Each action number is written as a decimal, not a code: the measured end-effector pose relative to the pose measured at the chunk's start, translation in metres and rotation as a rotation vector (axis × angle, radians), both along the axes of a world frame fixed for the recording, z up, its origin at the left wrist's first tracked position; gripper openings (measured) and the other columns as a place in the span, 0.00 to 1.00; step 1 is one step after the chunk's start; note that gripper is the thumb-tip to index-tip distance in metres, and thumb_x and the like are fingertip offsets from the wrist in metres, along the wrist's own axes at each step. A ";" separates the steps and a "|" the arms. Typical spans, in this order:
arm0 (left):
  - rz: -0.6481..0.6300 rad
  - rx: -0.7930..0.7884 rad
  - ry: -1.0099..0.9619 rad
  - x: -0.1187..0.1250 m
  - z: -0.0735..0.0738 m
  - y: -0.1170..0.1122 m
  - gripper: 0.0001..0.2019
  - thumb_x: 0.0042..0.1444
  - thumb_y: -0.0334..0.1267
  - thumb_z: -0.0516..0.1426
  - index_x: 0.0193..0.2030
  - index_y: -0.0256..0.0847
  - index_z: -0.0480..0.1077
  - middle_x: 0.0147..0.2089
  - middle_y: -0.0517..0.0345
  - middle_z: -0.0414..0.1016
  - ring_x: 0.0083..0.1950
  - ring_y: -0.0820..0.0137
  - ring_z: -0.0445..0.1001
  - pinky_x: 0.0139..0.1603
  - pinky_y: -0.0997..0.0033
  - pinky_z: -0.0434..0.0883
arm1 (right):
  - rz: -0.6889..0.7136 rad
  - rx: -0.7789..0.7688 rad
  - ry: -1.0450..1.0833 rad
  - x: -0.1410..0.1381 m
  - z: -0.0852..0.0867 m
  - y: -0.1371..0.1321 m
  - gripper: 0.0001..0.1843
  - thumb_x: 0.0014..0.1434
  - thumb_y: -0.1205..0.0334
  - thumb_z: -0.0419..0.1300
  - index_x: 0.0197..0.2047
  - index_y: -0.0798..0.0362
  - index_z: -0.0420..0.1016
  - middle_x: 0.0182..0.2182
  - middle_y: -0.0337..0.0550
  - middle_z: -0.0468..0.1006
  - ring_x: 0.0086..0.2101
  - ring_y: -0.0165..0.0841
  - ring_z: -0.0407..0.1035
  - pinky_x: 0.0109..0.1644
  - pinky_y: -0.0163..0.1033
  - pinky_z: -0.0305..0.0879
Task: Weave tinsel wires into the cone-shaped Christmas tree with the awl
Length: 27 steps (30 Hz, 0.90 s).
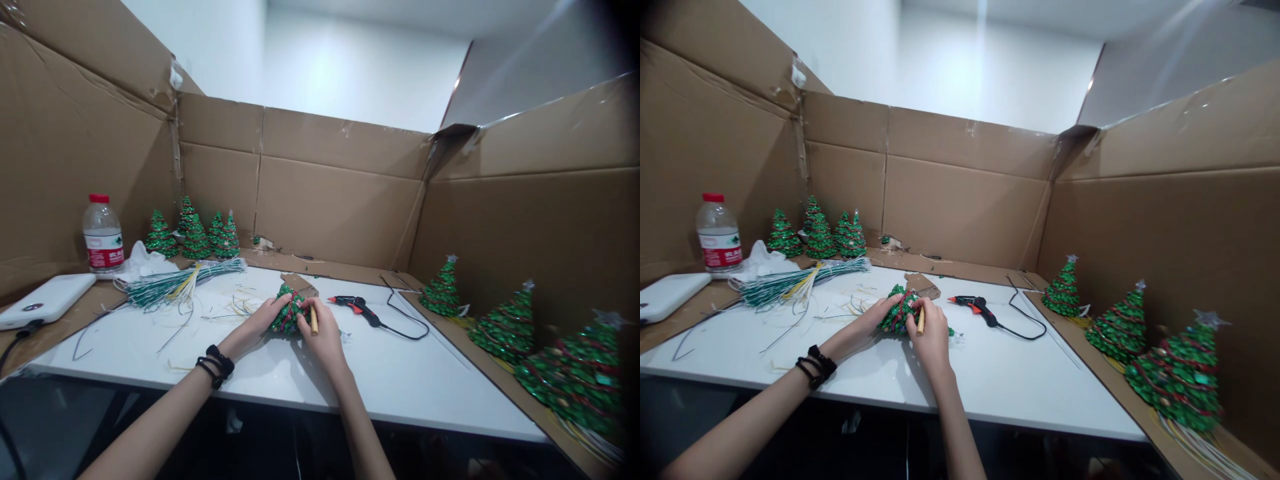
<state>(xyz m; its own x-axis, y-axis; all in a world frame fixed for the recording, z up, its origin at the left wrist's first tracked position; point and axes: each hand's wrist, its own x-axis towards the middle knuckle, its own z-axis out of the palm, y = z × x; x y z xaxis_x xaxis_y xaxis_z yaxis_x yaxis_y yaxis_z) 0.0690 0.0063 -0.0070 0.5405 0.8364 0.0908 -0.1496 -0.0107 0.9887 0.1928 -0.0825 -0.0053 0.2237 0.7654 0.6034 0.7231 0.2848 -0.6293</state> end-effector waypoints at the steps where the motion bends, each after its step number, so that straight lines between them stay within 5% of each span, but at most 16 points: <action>1: 0.000 -0.003 0.003 0.000 -0.001 0.001 0.19 0.47 0.55 0.59 0.28 0.36 0.72 0.26 0.57 0.74 0.28 0.70 0.69 0.29 0.73 0.63 | -0.003 -0.004 0.000 0.000 0.000 0.000 0.06 0.53 0.63 0.52 0.37 0.51 0.65 0.35 0.43 0.73 0.38 0.39 0.66 0.43 0.42 0.61; 8: -0.005 0.023 0.032 0.001 -0.004 0.003 0.20 0.49 0.54 0.58 0.34 0.35 0.73 0.32 0.54 0.76 0.32 0.68 0.71 0.33 0.72 0.65 | -0.022 -0.012 -0.006 -0.003 0.001 0.000 0.07 0.52 0.63 0.52 0.37 0.51 0.65 0.35 0.42 0.73 0.37 0.39 0.65 0.42 0.42 0.60; 17: 0.028 0.020 0.032 0.001 -0.006 0.008 0.21 0.47 0.55 0.59 0.30 0.35 0.70 0.27 0.57 0.73 0.28 0.70 0.69 0.30 0.72 0.64 | 0.053 -0.013 0.085 0.005 -0.003 0.003 0.06 0.56 0.58 0.53 0.36 0.50 0.64 0.35 0.43 0.73 0.36 0.38 0.66 0.40 0.40 0.61; 27: 0.127 0.227 0.101 0.000 -0.006 0.012 0.23 0.48 0.58 0.56 0.25 0.35 0.70 0.23 0.58 0.71 0.25 0.71 0.65 0.26 0.73 0.60 | 0.014 0.113 0.194 0.002 -0.002 0.003 0.11 0.60 0.56 0.49 0.35 0.52 0.68 0.32 0.44 0.74 0.34 0.36 0.67 0.37 0.37 0.61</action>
<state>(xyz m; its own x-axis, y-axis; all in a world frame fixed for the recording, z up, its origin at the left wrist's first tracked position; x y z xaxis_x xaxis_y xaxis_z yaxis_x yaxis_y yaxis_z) 0.0689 0.0180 -0.0134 0.4487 0.8623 0.2349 -0.0334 -0.2465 0.9686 0.1944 -0.0794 -0.0069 0.3336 0.6990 0.6325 0.5870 0.3710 -0.7196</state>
